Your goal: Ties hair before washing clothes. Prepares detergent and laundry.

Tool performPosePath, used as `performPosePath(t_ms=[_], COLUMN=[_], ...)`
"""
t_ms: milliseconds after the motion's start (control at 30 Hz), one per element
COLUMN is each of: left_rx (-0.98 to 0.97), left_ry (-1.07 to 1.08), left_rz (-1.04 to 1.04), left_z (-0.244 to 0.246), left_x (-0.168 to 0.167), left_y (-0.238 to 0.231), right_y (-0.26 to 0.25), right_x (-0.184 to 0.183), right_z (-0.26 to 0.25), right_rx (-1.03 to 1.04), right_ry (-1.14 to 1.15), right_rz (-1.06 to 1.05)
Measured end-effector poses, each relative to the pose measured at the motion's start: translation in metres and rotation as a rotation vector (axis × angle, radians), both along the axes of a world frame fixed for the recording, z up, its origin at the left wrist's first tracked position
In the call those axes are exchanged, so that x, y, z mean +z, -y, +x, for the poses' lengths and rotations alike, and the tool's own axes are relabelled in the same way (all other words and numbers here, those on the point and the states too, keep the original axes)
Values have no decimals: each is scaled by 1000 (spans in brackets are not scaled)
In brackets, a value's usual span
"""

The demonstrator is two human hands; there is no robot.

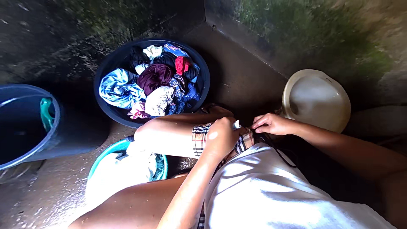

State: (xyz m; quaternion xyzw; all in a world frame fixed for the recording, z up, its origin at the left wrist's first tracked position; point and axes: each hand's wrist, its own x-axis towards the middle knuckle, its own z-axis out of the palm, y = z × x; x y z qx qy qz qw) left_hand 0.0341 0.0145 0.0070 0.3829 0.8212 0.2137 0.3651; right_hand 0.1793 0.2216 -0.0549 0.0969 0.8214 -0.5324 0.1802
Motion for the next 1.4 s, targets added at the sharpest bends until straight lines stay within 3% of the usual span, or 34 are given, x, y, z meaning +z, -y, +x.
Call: performPosePath(t_ms=[100,233,333,400,467,667,767,833,967,1167,1400], left_rx=[-50,-88,-93,-91,-88,-56,32,41,-98,-177,-213], left_ry=[20,24,-5,-15,-2,31,1,-23,-23,-18,-57], left_rz=[-11,-69,-110,-124,-97,141,208,118,-153,-200,-332], left_z=[2,10,11,11,13,13,10,8,11,13,17], left_x=[-3,-3,1,3,2,-22,-27,-18,-8,-8,-5], left_y=[6,0,-5,-8,-8,3,9,7,-2,-4,-11], right_y=[13,31,33,22,11,19,20,23,20,5,8], right_x=[-4,-8,-8,-3,-4,-19,-27,-29,-28,-32,-30], right_z=[-4,-20,-22,-20,-21,-30,-36,-36,-29,-13,-7], right_rx=[-159,-82,-140,-63,32,15,120,100,126,370,272], right_ry=[-118,-337,-313,-227,-230,-410,-581,-629,-715,-1085,-1094], right_rz=[-24,128,121,60,34,-65,70,172,263,635,817])
